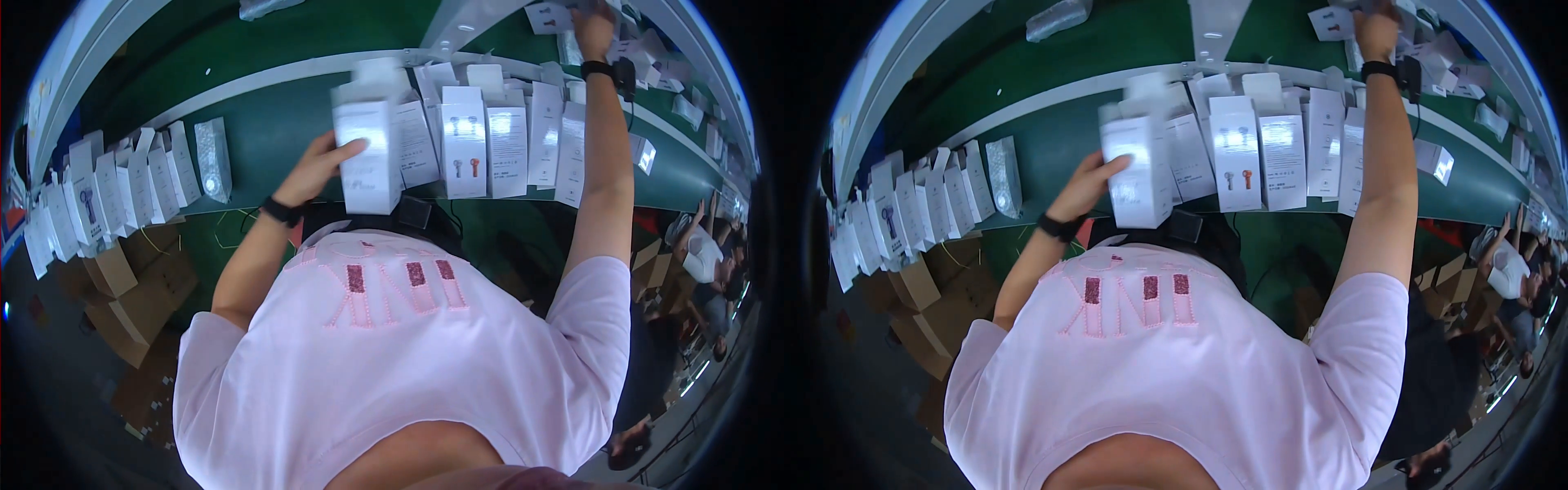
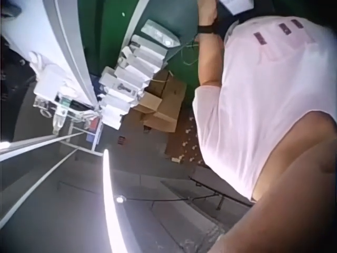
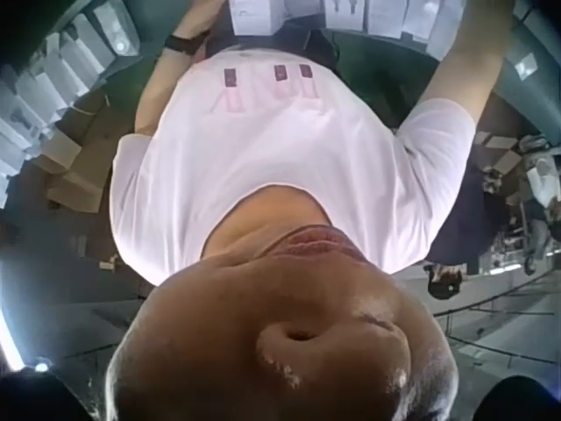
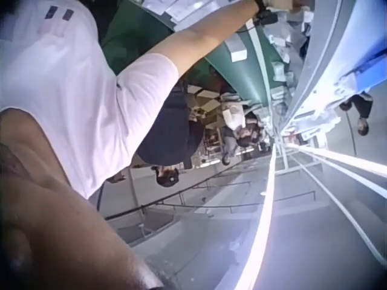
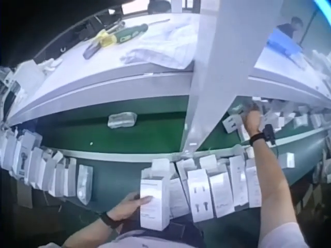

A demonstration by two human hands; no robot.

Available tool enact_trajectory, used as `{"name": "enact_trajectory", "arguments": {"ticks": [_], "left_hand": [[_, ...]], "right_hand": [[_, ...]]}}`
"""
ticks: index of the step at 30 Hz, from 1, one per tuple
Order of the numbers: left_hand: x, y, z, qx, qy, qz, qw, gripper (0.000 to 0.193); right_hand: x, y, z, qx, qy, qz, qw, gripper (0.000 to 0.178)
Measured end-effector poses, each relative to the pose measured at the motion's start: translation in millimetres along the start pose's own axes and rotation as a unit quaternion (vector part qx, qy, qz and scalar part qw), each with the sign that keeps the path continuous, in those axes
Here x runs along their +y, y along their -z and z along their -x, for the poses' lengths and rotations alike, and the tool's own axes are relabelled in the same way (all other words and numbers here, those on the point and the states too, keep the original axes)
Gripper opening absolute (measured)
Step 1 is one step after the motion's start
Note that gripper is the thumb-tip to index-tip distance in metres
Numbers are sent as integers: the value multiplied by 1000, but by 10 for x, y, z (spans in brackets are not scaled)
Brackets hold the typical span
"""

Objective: Packaging small electronic devices into protective wrap and then placing them into white product boxes on a production line.

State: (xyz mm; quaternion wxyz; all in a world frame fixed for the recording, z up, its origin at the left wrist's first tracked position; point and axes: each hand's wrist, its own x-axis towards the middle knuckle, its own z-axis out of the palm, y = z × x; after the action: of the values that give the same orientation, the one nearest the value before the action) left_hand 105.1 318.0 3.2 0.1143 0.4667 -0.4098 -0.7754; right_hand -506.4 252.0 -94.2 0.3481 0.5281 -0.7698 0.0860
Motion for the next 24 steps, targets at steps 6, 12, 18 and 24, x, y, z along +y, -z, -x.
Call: {"name": "enact_trajectory", "arguments": {"ticks": [6,12,18,24], "left_hand": [[-380,-590,-515,124,-153,-224,954,74],[-513,-451,-154,271,-215,-266,900,99],[-704,-111,49,186,-15,-67,980,106],[-662,-152,-507,124,-103,-150,975,101]], "right_hand": [[100,469,-97,-220,-79,-66,970,53],[-2,1816,-607,-213,-33,-180,960,46],[-558,3797,-837,-426,-79,-285,855,32],[-1111,3463,-558,-567,131,-180,793,35]]}}
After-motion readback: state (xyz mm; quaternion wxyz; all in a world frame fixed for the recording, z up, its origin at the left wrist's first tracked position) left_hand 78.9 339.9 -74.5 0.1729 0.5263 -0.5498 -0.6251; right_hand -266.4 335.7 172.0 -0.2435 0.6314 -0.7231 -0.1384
